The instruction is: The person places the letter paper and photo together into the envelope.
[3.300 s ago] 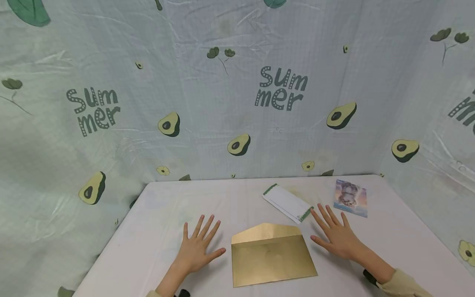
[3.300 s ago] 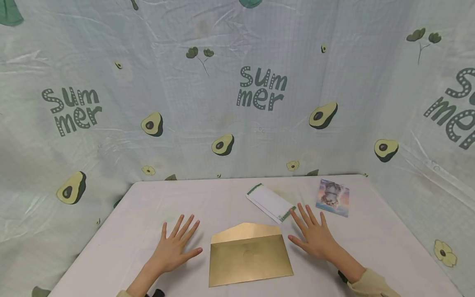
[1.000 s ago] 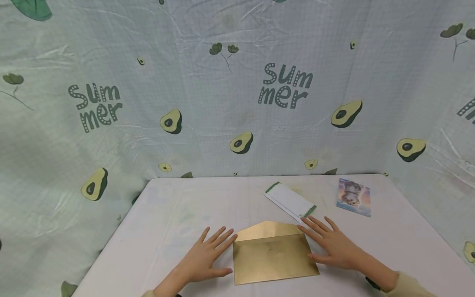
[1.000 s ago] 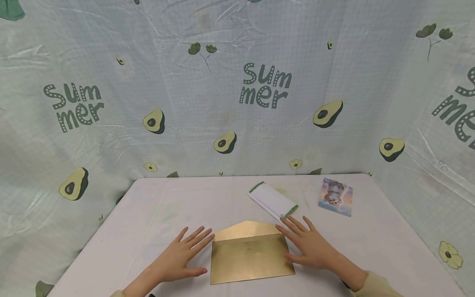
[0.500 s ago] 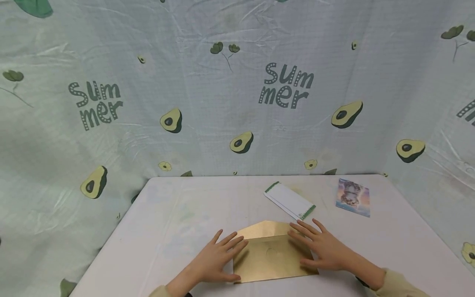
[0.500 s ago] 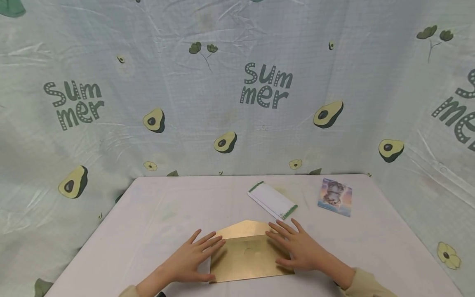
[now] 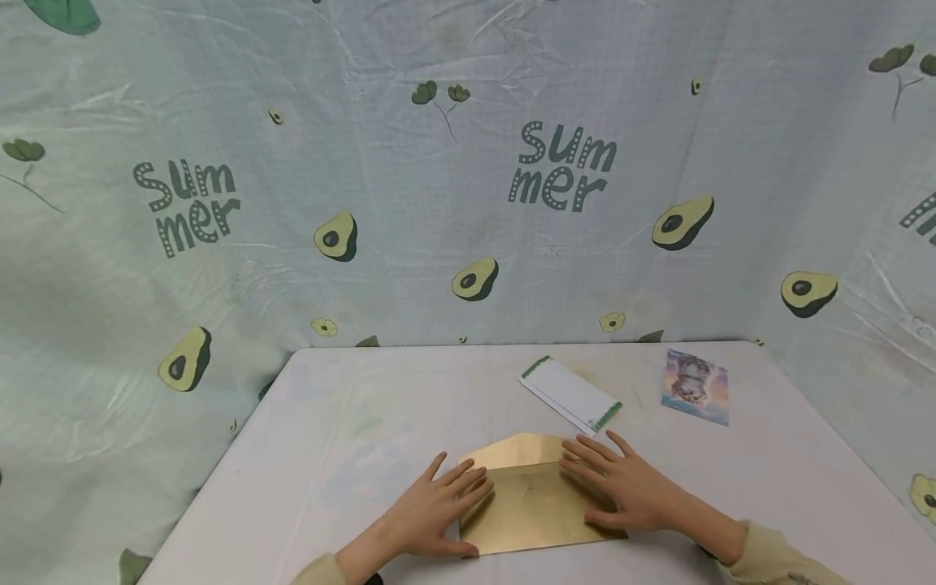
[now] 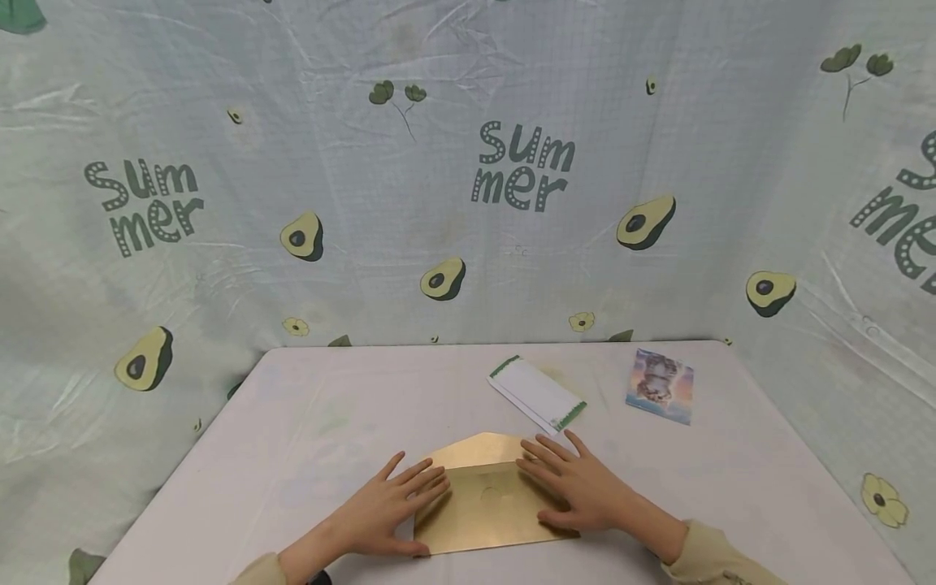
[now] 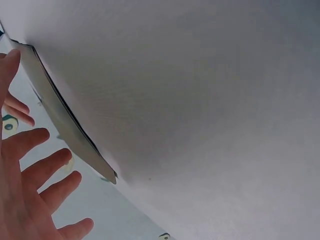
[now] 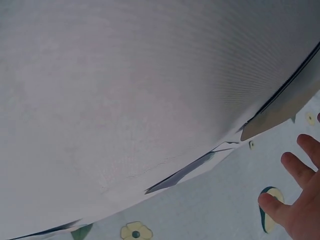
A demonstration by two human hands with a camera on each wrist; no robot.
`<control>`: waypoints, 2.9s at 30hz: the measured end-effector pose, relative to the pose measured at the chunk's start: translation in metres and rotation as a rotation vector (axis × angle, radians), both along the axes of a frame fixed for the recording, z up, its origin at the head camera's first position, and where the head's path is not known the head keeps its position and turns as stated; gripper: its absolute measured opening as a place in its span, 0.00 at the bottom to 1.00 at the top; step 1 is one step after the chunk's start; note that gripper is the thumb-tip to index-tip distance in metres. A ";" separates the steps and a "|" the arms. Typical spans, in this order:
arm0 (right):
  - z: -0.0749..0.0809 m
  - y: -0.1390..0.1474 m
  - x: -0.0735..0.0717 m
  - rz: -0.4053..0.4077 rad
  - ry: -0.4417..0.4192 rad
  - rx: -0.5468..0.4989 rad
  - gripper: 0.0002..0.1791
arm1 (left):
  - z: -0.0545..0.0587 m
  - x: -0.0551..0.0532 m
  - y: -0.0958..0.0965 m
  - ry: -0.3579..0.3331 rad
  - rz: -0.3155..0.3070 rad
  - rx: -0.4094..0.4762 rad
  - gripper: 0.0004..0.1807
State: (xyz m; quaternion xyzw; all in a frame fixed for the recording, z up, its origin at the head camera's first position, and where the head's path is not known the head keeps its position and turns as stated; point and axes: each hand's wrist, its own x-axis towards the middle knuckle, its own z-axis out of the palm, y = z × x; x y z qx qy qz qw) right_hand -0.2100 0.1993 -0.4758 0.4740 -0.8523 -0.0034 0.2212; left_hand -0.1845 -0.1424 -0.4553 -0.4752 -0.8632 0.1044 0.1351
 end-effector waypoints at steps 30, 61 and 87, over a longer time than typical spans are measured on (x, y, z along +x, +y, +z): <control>0.002 0.002 -0.009 -0.056 -0.297 0.081 0.42 | 0.002 -0.009 -0.005 -0.133 0.115 -0.087 0.55; 0.002 0.005 -0.007 -0.096 -0.350 0.078 0.44 | -0.002 -0.013 -0.002 -0.100 0.110 -0.089 0.55; 0.003 0.012 -0.011 -0.064 -0.240 0.011 0.39 | -0.001 -0.011 0.000 -0.046 0.170 -0.109 0.57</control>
